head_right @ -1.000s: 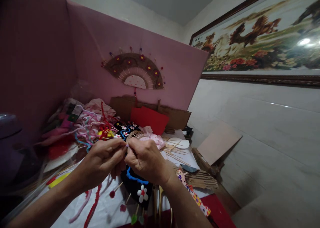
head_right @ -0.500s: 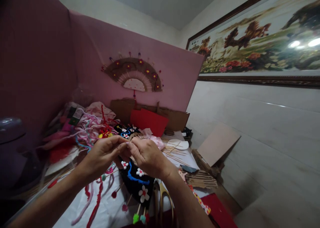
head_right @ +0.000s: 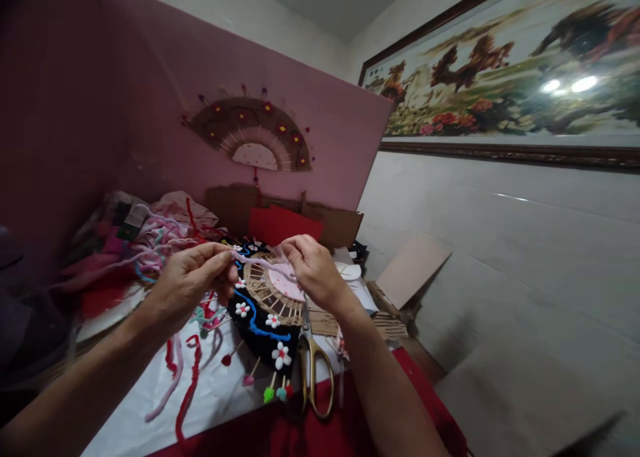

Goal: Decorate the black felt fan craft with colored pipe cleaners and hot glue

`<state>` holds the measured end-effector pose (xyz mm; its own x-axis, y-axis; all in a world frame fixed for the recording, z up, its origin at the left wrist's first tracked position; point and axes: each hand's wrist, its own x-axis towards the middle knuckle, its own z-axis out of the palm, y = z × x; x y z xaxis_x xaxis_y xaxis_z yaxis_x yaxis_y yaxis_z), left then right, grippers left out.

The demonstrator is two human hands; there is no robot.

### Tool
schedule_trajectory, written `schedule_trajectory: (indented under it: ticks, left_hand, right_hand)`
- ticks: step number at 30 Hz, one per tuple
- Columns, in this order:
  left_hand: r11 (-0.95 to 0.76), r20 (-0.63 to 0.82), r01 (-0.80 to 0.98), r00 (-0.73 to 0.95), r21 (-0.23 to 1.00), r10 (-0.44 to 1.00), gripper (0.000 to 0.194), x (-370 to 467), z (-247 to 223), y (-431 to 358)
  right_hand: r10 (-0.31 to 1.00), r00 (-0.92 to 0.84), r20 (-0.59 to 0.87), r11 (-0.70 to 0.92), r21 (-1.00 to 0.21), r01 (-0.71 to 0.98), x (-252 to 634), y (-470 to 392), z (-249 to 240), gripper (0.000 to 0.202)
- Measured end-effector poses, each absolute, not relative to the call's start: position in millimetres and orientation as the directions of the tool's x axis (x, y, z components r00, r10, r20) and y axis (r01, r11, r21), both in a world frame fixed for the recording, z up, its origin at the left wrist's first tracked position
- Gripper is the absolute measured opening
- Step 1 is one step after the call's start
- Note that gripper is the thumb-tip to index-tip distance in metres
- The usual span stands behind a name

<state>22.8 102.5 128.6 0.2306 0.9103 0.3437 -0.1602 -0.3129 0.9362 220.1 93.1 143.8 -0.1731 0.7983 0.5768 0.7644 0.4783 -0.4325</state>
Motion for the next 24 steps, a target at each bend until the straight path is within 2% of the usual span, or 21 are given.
schedule_trajectory:
  ticks: [2,4,9,13,16,18,24]
  left_hand:
    - [-0.327,0.363,-0.186,0.212,0.927,0.907,0.017,23,129,100]
    - [-0.333,0.379,-0.23,0.195,0.914,0.905,0.016,23,129,99]
    - [-0.334,0.386,-0.277,0.159,0.901,0.909,0.016,22,130,98]
    - [-0.378,0.417,-0.244,0.135,0.893,0.899,0.016,21,133,96]
    - [-0.418,0.447,-0.209,0.118,0.884,0.886,0.014,20,135,94]
    - [-0.435,0.461,-0.195,0.114,0.879,0.88,0.014,20,136,93]
    - [-0.463,0.487,-0.187,0.114,0.866,0.866,0.013,18,135,94]
  right_hand:
    - [0.852,-0.038,0.522,0.312,-0.448,0.838,234,90,141,0.023]
    - [0.905,0.021,0.426,0.186,-0.439,0.879,248,79,130,0.019]
    - [0.982,-0.026,0.186,0.102,-0.408,0.907,261,26,77,0.012]
    - [0.993,0.037,0.111,0.003,-0.341,0.94,240,-3,39,0.006]
    - [0.993,0.079,0.086,-0.054,-0.256,0.965,221,-5,23,0.026]
    - [0.988,0.132,0.081,-0.111,-0.225,0.968,213,0,19,0.03]
    - [0.973,0.221,0.072,-0.198,-0.246,0.949,208,6,26,0.023]
